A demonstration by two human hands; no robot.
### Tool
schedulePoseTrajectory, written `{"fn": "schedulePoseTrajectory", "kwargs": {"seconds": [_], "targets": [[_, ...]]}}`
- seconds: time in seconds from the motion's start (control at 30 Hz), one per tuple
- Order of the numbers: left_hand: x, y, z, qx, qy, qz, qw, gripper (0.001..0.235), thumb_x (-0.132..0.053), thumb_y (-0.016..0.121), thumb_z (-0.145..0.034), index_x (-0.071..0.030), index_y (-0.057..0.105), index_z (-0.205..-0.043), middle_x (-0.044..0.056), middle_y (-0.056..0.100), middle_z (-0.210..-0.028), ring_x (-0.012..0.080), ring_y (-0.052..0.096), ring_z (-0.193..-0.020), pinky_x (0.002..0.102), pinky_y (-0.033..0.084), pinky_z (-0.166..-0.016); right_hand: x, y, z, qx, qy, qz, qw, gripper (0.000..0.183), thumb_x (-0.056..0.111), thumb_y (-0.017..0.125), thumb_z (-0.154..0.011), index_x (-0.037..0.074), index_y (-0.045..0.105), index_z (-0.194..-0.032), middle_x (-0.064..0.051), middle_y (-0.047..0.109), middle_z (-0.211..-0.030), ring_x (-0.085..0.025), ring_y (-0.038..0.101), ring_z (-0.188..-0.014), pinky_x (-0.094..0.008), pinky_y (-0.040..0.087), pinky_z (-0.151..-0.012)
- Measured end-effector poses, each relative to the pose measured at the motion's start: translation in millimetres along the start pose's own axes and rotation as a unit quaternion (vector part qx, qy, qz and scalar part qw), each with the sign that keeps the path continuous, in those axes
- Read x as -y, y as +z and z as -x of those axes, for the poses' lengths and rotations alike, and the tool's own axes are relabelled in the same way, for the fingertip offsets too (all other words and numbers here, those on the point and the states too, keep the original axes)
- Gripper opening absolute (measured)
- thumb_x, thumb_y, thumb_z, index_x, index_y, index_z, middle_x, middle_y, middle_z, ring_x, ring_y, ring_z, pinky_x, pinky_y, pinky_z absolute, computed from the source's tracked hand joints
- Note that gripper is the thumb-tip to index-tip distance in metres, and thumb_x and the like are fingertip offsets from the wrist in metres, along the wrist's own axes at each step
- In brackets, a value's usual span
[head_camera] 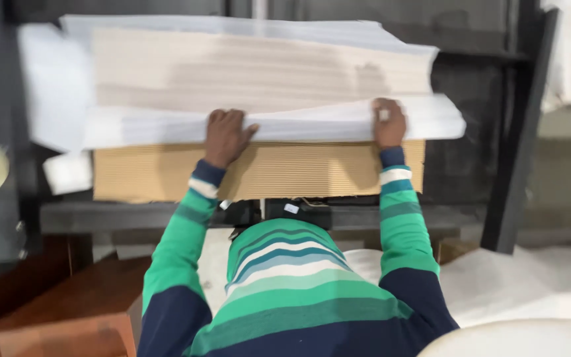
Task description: The person wraps a dark furniture component in foam and cardboard, securing it with tape.
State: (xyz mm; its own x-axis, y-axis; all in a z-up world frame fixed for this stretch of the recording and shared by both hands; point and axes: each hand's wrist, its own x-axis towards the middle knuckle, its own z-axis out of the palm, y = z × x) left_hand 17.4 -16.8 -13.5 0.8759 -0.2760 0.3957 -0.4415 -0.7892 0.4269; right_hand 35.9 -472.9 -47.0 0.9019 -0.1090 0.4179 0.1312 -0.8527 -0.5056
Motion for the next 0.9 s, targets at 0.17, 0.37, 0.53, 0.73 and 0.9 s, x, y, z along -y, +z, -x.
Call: {"fn": "schedulePoseTrajectory", "kwargs": {"seconds": [0.17,0.37,0.53,0.73,0.9], "targets": [[-9,-5,-7,0.027,-0.005,-0.025,0.999,0.038,-0.043,0.067,-0.103,-0.006,0.066,-0.106,0.012,0.066,-0.098,0.0342,0.059,-0.096,0.048,0.042,-0.098,-165,-171,54,-0.170,0.090,0.255,0.948,0.042,0.023,0.085,-0.086,0.009,0.070,-0.123,-0.019,0.069,-0.119,-0.042,0.060,-0.111,-0.054,0.048,-0.096],[-20,-3,-11,0.029,-0.016,-0.066,0.997,0.034,-0.041,0.064,-0.107,-0.008,0.068,-0.102,0.009,0.067,-0.098,0.0312,0.059,-0.096,0.046,0.041,-0.095,-269,-264,118,-0.065,0.313,0.310,0.896,0.083,0.038,0.090,-0.074,0.012,0.054,-0.143,-0.025,0.061,-0.129,-0.049,0.057,-0.113,-0.062,0.048,-0.088],[-20,3,-9,0.025,-0.032,-0.093,0.995,0.031,-0.039,0.063,-0.109,-0.009,0.069,-0.102,0.008,0.067,-0.099,0.0303,0.059,-0.097,0.045,0.041,-0.095,-309,-275,104,0.034,0.406,0.260,0.876,0.095,0.054,0.093,-0.070,0.013,0.053,-0.146,-0.025,0.063,-0.132,-0.050,0.060,-0.117,-0.062,0.048,-0.092],[-14,11,-2,0.011,-0.041,-0.097,0.994,0.032,-0.040,0.064,-0.110,-0.009,0.069,-0.101,0.008,0.066,-0.096,0.0285,0.059,-0.095,0.044,0.041,-0.096,-285,-271,84,0.035,0.366,0.210,0.906,0.092,0.053,0.095,-0.066,0.009,0.062,-0.139,-0.025,0.066,-0.133,-0.047,0.062,-0.119,-0.056,0.049,-0.098],[-6,19,-1,-0.005,-0.035,-0.100,0.994,0.033,-0.041,0.066,-0.108,-0.009,0.070,-0.098,0.008,0.065,-0.098,0.0281,0.059,-0.098,0.045,0.042,-0.096,-200,-262,51,0.011,0.248,0.026,0.968,0.078,0.040,0.096,-0.074,-0.002,0.063,-0.131,-0.026,0.068,-0.127,-0.041,0.065,-0.117,-0.044,0.053,-0.100]]}}
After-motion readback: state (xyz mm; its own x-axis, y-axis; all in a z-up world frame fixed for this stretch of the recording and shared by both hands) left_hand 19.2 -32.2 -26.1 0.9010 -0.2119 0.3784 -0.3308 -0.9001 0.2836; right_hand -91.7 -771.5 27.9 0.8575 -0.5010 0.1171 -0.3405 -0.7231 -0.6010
